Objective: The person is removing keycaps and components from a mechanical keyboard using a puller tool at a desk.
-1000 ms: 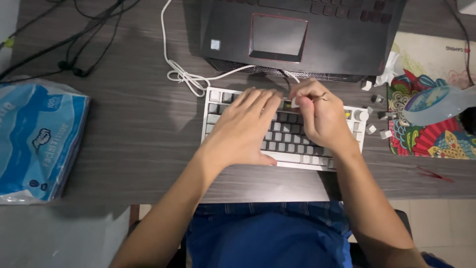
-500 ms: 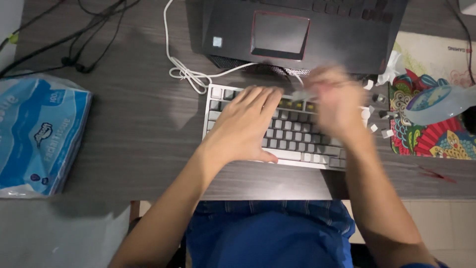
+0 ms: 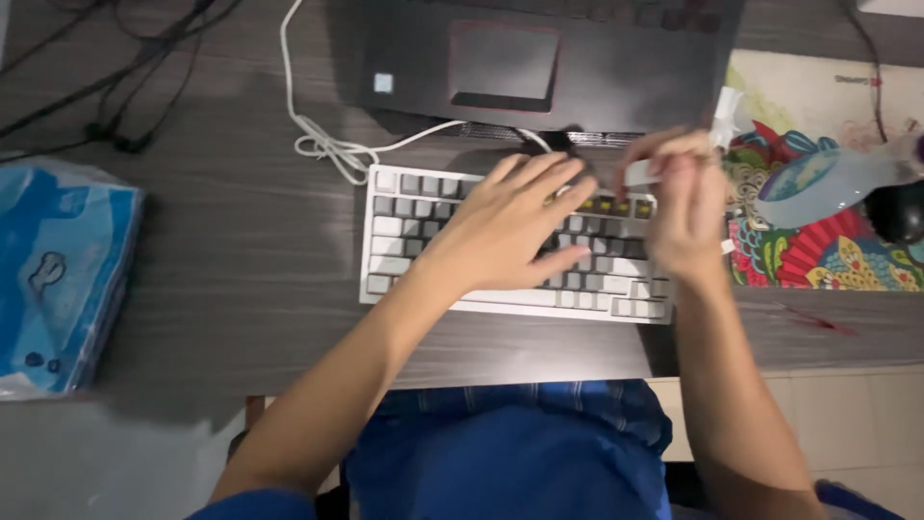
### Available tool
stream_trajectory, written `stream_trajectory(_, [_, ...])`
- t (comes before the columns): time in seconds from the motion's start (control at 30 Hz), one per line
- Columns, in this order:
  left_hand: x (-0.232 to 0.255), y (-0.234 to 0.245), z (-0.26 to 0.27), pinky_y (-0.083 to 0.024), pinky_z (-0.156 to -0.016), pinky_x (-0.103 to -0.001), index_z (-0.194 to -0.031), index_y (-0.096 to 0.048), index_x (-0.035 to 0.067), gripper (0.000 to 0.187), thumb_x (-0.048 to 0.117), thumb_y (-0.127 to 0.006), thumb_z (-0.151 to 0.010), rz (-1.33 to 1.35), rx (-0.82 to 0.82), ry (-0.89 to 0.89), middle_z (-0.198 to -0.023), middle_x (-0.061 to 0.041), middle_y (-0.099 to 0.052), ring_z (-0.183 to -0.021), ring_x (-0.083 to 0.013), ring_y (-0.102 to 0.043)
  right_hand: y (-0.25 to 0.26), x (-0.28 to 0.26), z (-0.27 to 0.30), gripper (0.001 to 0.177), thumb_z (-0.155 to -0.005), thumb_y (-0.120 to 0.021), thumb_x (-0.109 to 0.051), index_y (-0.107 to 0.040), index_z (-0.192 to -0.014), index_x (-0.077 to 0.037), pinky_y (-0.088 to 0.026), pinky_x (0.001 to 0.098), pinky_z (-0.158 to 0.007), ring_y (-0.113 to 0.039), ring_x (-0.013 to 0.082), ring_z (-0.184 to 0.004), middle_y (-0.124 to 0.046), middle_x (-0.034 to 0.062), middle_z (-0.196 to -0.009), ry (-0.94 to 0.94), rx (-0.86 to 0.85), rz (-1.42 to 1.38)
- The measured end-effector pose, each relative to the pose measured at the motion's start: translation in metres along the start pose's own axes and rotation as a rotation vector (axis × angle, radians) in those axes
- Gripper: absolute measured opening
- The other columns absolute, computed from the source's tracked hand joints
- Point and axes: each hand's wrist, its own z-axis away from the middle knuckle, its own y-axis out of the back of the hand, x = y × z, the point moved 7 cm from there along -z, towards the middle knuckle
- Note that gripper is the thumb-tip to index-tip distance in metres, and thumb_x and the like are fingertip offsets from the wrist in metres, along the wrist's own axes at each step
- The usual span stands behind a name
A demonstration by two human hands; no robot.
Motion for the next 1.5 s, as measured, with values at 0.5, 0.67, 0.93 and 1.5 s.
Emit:
stream_trajectory(0.5, [-0.019, 0.079, 0.064, -0.044, -0.108, -0.046, -0.124, -0.067, 0.001, 0.037, 0.023, -0.069, -0.095, -0.044, 0.187, 0.135, -0.132, -0.015, -0.064, -0.128, -0.0322, -0.056, -0.058, -0.016, -0.003, 0.014, -0.12, -0.038, -0.015, -0.042, -0.114, -0.003, -0.054, 0.0265, -0.073, -0.062, 0.0169, -0.085, -0.059, 0.0148, -0.109, 0.002, -0.127, 0.068])
stream_trajectory(0.67, [-0.014, 0.081, 0.073, -0.041, -0.113, -0.049, -0.127, -0.066, 0.001, 0.041, 0.025, -0.07, -0.094, -0.052, 0.185, 0.122, -0.137, -0.015, -0.063, -0.132, -0.0332, -0.055, -0.087, -0.01, -0.009, 0.012, -0.118, -0.039, -0.012, -0.045, -0.113, -0.002, -0.056, 0.0264, -0.076, -0.064, 0.0159, -0.088, -0.061, 0.0157, -0.117, -0.044, -0.176, 0.092])
stream_trajectory(0.93, [-0.017, 0.077, 0.076, -0.037, -0.117, -0.052, -0.127, -0.067, 0.003, 0.043, 0.028, -0.072, -0.092, -0.017, 0.181, 0.132, -0.141, -0.016, -0.061, -0.135, -0.0335, -0.054, -0.09, -0.003, -0.008, 0.013, -0.117, -0.04, -0.01, -0.047, -0.109, -0.002, -0.059, 0.027, -0.077, -0.067, 0.0165, -0.089, -0.061, 0.0152, -0.117, -0.065, -0.183, 0.172])
stream_trajectory(1.5, [-0.02, 0.075, 0.078, -0.037, -0.118, -0.051, -0.125, -0.069, 0.0, 0.043, 0.027, -0.072, -0.092, 0.028, 0.22, 0.143, -0.138, -0.016, -0.064, -0.136, -0.0313, -0.056, -0.109, -0.023, -0.026, 0.008, -0.111, -0.05, 0.0, -0.056, -0.106, 0.004, -0.06, 0.029, -0.077, -0.069, 0.017, -0.087, -0.063, 0.0138, -0.11, -0.017, -0.337, 0.335])
